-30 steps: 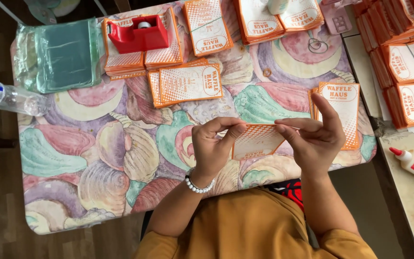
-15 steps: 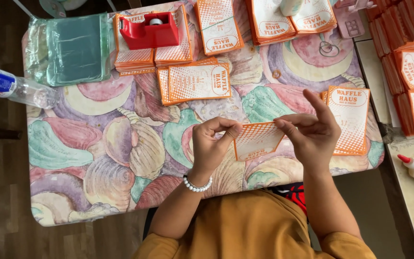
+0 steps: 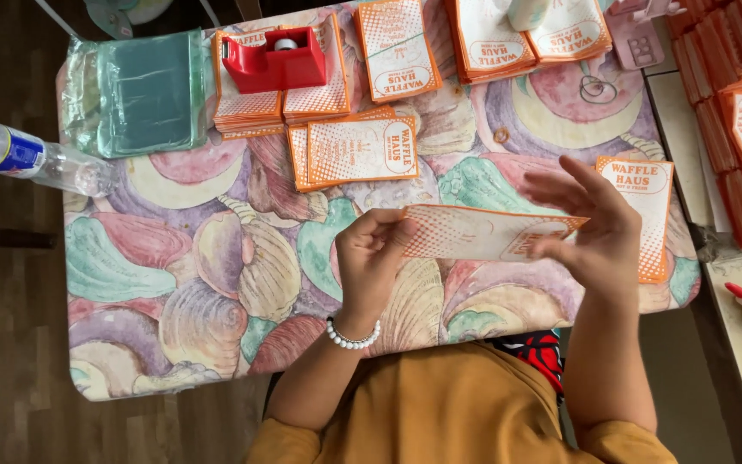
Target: Applying glue to paper bags, folding them, and stacking them for packaging.
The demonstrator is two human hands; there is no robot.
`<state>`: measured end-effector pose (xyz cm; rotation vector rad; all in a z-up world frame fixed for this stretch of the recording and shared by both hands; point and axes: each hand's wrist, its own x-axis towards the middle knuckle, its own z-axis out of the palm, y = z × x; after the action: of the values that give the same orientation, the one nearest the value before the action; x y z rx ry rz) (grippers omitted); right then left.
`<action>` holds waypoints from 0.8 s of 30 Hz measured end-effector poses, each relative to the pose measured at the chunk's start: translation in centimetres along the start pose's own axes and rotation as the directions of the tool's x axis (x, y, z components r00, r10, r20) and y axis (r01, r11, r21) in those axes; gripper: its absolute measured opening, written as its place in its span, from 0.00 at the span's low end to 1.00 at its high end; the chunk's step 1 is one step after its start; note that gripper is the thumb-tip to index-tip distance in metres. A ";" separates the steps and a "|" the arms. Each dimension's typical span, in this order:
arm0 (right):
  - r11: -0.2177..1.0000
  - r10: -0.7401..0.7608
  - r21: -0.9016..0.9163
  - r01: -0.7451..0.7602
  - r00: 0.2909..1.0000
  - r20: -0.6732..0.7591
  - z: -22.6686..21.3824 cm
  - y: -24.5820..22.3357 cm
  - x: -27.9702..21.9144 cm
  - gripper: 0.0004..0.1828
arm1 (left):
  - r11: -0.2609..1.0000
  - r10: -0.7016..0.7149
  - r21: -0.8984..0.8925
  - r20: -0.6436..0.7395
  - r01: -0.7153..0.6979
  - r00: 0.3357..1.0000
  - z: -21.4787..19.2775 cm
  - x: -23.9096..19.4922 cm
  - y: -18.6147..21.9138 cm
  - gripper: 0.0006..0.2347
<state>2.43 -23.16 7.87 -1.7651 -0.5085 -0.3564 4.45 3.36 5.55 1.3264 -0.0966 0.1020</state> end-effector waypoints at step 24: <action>0.994 0.113 0.052 -0.101 0.832 -0.544 1.3 -0.4 -1.7 0.30 | 0.985 0.065 0.153 0.073 -0.076 0.995 0.4 0.8 2.9 0.06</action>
<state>0.72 -22.12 7.00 -1.5669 0.0008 -0.7454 4.81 3.70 8.55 1.4833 -0.1968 0.1263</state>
